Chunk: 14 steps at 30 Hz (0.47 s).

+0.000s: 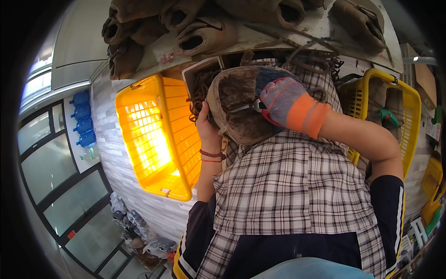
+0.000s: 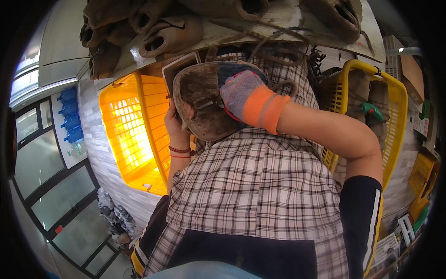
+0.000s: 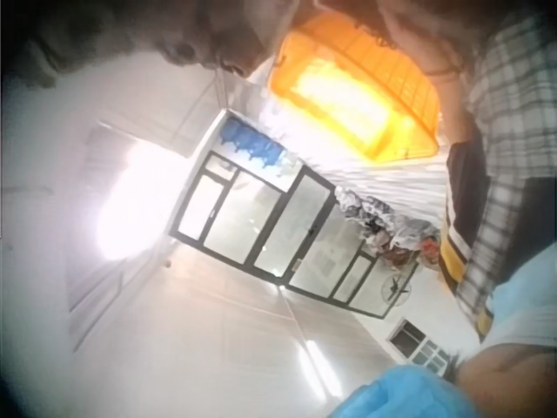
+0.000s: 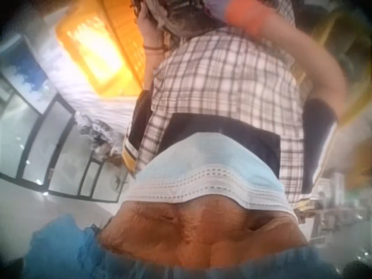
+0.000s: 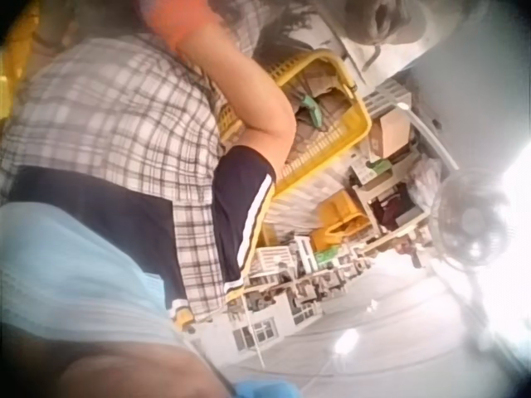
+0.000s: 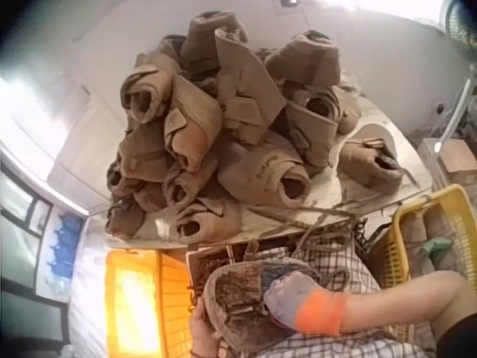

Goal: The person uses a green electric trimmer to trim the edges of brown boots. They pick up each boot, trim the edges, and place it into a yellow basket.

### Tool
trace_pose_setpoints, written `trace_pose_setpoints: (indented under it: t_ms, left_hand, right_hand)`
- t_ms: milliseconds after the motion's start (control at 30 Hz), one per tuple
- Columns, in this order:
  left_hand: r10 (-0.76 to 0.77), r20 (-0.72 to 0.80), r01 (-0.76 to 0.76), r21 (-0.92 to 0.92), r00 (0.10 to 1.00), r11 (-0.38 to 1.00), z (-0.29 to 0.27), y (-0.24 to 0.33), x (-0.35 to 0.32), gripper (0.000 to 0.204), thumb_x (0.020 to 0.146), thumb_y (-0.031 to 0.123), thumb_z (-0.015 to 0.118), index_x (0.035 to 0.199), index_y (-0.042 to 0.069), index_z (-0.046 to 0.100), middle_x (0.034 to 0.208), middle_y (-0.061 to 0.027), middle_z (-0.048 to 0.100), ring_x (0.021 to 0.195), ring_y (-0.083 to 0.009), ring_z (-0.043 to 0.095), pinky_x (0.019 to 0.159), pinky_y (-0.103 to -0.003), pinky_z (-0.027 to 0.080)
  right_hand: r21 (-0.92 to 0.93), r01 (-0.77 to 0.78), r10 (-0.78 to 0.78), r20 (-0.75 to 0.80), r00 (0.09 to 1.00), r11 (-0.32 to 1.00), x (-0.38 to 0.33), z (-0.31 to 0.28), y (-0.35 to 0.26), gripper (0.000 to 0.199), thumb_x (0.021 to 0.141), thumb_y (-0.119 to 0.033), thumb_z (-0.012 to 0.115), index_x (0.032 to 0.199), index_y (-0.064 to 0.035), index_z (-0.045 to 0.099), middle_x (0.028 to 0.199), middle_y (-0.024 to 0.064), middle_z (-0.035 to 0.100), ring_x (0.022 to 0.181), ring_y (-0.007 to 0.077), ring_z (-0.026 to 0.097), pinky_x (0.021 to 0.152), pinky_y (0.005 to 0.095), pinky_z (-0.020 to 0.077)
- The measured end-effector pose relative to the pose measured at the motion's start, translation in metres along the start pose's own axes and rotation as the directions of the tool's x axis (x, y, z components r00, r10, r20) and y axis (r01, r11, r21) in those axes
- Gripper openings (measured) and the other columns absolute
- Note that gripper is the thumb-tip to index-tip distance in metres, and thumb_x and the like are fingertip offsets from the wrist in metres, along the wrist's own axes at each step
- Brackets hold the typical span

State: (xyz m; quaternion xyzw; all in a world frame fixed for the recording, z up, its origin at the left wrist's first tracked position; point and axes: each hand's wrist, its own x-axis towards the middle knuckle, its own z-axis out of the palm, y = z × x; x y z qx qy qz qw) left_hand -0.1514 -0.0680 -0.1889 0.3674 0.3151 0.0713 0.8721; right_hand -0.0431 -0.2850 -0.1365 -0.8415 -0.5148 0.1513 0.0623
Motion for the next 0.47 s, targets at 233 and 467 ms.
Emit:
trace_pose_setpoints:
  t_ms: [233,467]
  left_hand:
    - [-0.012,0.028,0.012,-0.002,1.0,1.0,-0.001,0.002,0.0,0.034,0.099,0.034,0.043,0.085,0.004,0.052,0.062,-0.0021,0.039,0.055,-0.0147,0.036,0.053,-0.028,0.033]
    - [0.001,0.016,-0.001,0.005,1.0,1.0,0.0,0.007,-0.003,0.032,0.099,0.034,0.043,0.09,0.005,0.052,0.063,-0.0016,0.038,0.056,-0.0146,0.037,0.053,-0.028,0.033]
  right_hand:
    - [0.007,0.021,-0.021,0.04,0.999,1.0,0.01,0.0,-0.005,0.023,0.077,-0.022,0.062,0.09,-0.0034,0.064,0.085,0.0125,0.065,0.077,0.0273,0.064,0.066,0.0354,0.0508]
    - [-0.075,0.064,-0.054,0.119,0.991,0.995,0.012,-0.01,-0.011,0.034,0.067,-0.023,0.071,0.095,-0.0036,0.065,0.09,0.012,0.066,0.085,0.0262,0.066,0.069,0.0345,0.0522]
